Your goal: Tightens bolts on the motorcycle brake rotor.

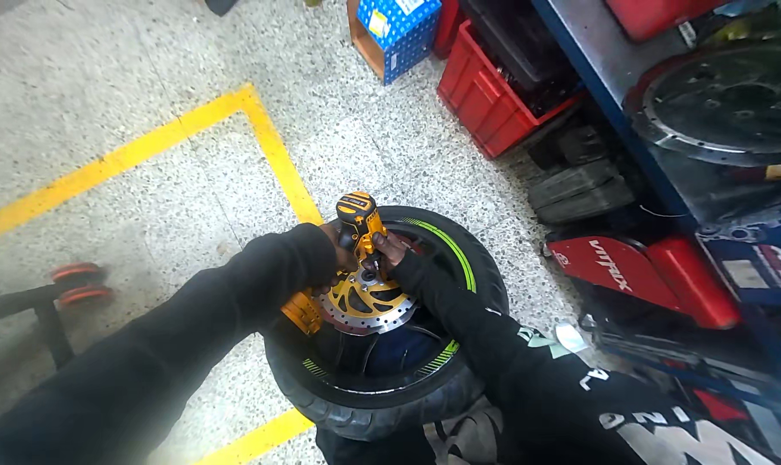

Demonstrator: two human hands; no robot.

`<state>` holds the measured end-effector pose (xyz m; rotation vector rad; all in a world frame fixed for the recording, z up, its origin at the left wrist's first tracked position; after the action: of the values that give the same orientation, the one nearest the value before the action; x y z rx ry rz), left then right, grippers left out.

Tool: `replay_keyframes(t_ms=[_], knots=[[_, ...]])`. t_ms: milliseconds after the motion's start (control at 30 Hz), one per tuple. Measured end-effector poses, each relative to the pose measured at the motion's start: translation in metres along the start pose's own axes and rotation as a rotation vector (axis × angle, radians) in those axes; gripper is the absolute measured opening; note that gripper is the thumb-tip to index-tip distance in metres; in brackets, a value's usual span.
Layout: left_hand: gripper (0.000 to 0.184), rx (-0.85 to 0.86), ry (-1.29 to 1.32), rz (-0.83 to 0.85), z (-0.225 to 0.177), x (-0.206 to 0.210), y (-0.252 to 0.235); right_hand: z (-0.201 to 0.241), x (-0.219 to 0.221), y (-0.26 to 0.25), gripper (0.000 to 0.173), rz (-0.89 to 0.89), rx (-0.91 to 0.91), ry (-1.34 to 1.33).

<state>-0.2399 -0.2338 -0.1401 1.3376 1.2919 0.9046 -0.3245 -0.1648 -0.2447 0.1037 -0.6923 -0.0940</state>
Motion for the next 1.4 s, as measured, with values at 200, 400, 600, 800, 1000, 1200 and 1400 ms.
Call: replay_keyframes(t_ms=[200,400,600,800,1000,1200,1400], knots=[[0.03,-0.005,-0.1,0.029,0.009,-0.009,-0.021,0.003,-0.002,0.004,0.084,-0.055,-0.016,0.104],[0.046,0.005,-0.601,-0.041,-0.001,-0.027,-0.04,0.063,0.008,-0.017,0.1,0.114,-0.132,0.572],[0.041,0.035,-0.743,-0.059,-0.018,-0.032,-0.038,0.075,0.031,-0.024,0.072,-0.194,0.006,0.676],[0.044,0.096,-0.692,-0.009,-0.014,-0.033,-0.054,0.071,0.026,-0.018,0.075,-0.277,-0.013,0.72],[0.039,0.002,-0.387,-0.004,0.002,-0.023,-0.029,0.069,0.03,-0.03,0.065,-0.139,0.006,0.688],[0.041,-0.016,-0.391,-0.016,-0.001,-0.023,-0.021,0.033,0.003,-0.003,0.089,0.024,0.021,0.555],[0.042,0.023,-0.223,-0.018,0.006,-0.042,-0.041,0.03,0.023,0.018,0.042,-0.363,0.4,0.248]])
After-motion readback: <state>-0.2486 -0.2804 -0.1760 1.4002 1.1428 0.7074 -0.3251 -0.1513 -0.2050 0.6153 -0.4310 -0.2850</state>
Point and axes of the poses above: each hand's wrist, its own y-axis away from the middle knuckle, its own x-axis out of the palm, z = x × y, the point moved 9 cm from there along -y, towards the middle knuckle, and after that the axes turned 11 degrees about z, right-handed, at the moved point
